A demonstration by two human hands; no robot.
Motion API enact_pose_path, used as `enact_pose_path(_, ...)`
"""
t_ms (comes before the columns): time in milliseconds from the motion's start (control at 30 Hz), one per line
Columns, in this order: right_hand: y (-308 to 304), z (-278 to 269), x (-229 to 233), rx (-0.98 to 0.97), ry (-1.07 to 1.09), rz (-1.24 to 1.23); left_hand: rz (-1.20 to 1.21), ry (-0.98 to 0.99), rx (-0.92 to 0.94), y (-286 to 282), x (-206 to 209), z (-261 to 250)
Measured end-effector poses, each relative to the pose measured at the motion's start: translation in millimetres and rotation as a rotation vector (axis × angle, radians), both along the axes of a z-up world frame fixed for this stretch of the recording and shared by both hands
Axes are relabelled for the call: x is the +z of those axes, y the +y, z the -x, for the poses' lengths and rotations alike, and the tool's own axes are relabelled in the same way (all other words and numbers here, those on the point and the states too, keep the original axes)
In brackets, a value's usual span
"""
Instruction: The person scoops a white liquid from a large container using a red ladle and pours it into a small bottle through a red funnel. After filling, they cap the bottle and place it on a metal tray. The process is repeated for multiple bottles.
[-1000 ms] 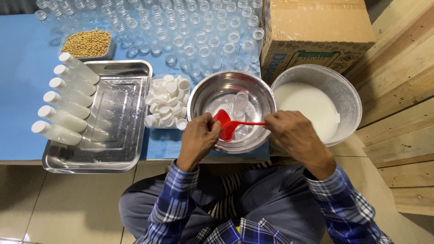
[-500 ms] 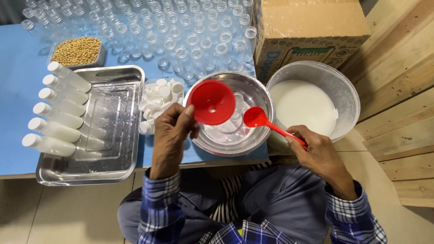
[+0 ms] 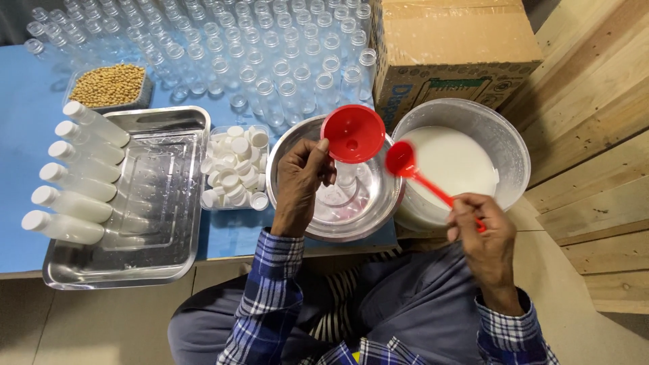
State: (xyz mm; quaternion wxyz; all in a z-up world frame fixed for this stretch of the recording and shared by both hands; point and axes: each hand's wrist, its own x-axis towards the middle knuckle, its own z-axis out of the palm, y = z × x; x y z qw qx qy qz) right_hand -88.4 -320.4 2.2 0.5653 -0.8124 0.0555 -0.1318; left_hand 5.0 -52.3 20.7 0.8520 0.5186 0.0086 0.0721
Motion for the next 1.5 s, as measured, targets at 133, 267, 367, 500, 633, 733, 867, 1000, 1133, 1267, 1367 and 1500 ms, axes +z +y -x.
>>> enact_pose_path(133, -19, -18, -10, -0.08, -0.229, 0.044, -0.047, 0.031, 0.029, 3, -13, -5)
enact_pose_path(267, -52, -45, -44, -0.18, -0.279, 0.872, -0.092, 0.055, 0.044, 3, -20, -7)
enact_pose_path(367, -68, -65, -63, -0.129, -0.048, 1.194, -0.104, 0.06, 0.058, 0, -19, -8)
enact_pose_path(500, -57, -99, -53, 0.141, 0.336, 0.964, -0.11, 0.077, 0.064, 0, -11, -6)
enact_pose_path(633, -20, -100, -30, 0.209, 0.275, 0.702, -0.077, 0.075, 0.069, 1, -12, -6)
enact_pose_path(733, -15, -99, -36, 0.144, 0.233, 0.495, -0.06, 0.069, 0.058, 1, -17, -6)
enact_pose_path(867, -32, -101, -65, -0.015, -0.05, 0.896, -0.045, 0.073, 0.048, 2, -18, -6)
enact_pose_path(1000, -24, -94, -62, -0.124, -0.159, 1.188, -0.042, 0.077, 0.021, 6, -19, -5)
enact_pose_path(1133, -32, -107, -66, 0.082, 0.077, 0.936, -0.035, 0.076, 0.039, 6, -18, -5)
enact_pose_path(1267, -20, -97, -44, 0.142, 0.143, 0.656, -0.031, 0.079, 0.035, 5, -18, -5)
enact_pose_path(1367, -31, -101, -60, 0.082, 0.007, 0.67, -0.027, 0.09, 0.029, 3, -21, -6)
enact_pose_path(1500, -39, -103, -84, -0.113, -0.163, 1.121, -0.035, 0.089, 0.029, 3, -19, -7)
